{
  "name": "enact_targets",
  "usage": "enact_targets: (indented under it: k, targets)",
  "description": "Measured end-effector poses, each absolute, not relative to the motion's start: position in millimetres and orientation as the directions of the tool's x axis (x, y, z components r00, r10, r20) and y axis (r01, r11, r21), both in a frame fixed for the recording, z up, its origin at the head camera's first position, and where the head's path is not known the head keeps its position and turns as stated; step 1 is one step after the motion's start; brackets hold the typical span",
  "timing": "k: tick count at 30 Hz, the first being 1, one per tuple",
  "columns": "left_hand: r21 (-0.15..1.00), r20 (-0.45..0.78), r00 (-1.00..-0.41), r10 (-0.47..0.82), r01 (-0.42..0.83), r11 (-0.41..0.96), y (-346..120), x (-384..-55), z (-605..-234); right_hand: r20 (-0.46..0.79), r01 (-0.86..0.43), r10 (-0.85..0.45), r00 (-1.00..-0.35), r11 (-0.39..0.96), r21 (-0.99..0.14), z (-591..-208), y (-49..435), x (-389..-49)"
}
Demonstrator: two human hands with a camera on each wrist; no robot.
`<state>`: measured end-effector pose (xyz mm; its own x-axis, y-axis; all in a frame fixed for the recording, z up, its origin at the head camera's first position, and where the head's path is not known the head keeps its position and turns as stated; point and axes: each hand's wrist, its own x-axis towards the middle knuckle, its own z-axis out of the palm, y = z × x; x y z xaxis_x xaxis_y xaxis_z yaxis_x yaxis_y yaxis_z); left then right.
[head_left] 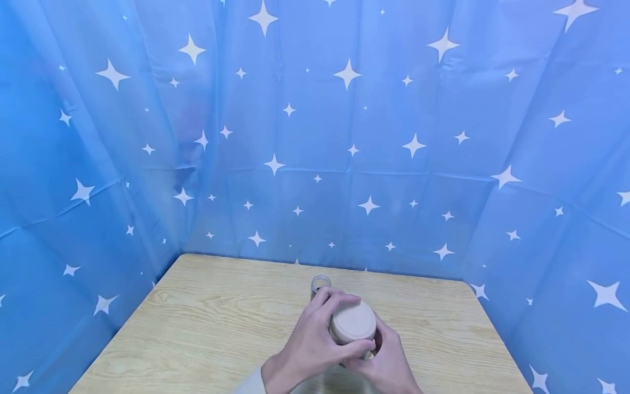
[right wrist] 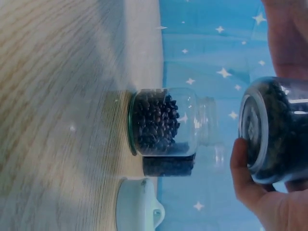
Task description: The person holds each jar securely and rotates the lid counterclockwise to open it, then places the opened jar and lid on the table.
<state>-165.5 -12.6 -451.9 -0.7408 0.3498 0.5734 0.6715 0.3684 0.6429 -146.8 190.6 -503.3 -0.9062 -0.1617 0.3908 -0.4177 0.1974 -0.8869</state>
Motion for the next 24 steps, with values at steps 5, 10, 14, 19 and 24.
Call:
enact_targets:
  k: [5,10,14,19,24]
  targets:
    - [0.635,0.57,-0.735,0.367,0.678,0.371,-12.9,-166.1,-452.0,0.393,-0.421,-0.162,-0.905,0.206,-0.883,-505.9,192.5,-147.8]
    - [0.661,0.537,-0.729,0.423,0.676,0.326,-16.4,-168.6,-449.9,0.397,-0.426,-0.165,-0.903,0.232,-0.874,-506.2,193.6,-148.1]
    - [0.681,0.527,-0.702,0.479,0.686,0.256,-21.2,-173.4,-449.6,0.346,-0.377,-0.166,-0.924,0.23,-0.897,-503.8,194.5,-146.4]
    - [0.646,0.54,-0.639,0.548,0.732,0.217,-28.6,-180.5,-449.1,0.349,-0.394,-0.224,-0.91,0.205,-0.896,-502.9,198.4,-144.2]
    - [0.591,0.575,-0.534,0.62,0.795,0.136,-33.6,-188.2,-446.8,0.38,-0.435,-0.318,-0.869,0.124,-0.892,-502.8,204.1,-144.6]
